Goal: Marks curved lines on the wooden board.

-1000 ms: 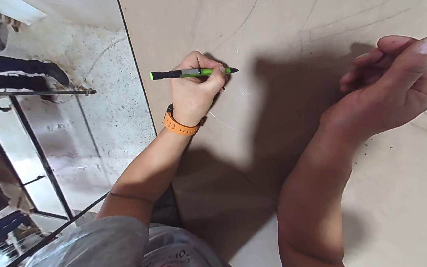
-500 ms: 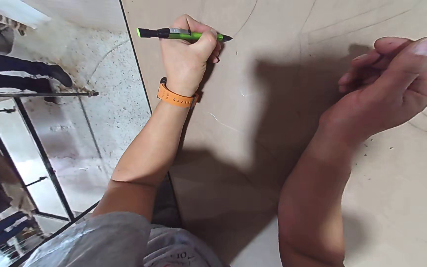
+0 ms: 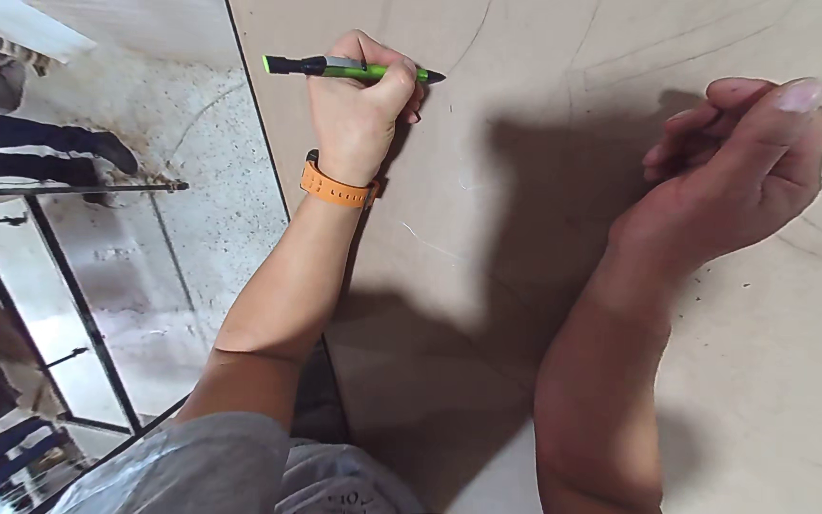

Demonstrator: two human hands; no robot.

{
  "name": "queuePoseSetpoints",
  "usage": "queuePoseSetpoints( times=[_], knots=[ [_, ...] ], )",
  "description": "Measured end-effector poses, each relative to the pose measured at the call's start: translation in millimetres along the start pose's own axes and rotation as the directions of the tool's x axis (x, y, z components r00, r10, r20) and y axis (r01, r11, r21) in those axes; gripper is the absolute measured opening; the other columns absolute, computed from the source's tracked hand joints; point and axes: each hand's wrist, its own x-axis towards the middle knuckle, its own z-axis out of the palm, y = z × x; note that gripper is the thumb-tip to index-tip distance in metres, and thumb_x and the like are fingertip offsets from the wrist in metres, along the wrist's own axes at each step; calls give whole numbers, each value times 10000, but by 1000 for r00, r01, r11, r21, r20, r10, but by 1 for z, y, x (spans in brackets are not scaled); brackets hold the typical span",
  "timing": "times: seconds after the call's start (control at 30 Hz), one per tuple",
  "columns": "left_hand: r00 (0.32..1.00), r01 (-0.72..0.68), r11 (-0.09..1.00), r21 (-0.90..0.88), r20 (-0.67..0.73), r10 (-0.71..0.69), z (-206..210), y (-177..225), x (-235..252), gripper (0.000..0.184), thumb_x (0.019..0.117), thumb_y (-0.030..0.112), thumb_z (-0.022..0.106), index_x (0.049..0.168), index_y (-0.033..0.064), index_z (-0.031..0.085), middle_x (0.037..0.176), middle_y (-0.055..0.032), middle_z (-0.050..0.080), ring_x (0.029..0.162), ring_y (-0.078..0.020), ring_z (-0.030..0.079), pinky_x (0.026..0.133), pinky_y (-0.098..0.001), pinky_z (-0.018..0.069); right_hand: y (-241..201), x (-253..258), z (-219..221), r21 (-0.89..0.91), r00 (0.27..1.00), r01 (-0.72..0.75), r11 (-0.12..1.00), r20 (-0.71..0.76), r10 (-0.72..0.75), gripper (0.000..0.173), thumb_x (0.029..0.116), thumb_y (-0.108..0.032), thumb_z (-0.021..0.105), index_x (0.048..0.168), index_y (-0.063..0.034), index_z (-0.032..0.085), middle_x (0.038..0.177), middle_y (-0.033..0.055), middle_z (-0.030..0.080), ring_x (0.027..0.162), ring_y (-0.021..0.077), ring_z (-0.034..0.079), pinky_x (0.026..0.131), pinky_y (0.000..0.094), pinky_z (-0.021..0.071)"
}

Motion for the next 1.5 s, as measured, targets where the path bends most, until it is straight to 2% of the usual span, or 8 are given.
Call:
queuePoseSetpoints(
  times=[0.6,1.5],
  knots=[
    [1000,0,1000,16,0,0,0,-1,-2,72,930,41,695,920,44,624,765,-61,738,643,-179,725,574,-329,630,-2,2,6,32,998,-7,999,-69,10,382,1129,-190,320,1047,-14,649,834,27,681,655,116,644,566,265,559],
    [1000,-15,999,31,-7,16,0,0,-14,69,922,16,686,908,35,621,767,-78,736,635,-190,724,562,-332,629,-1,2,3,21,1000,6,1000,-26,-5,398,1137,-196,280,1065,-21,630,843,27,672,649,124,637,560,266,551]
  ],
)
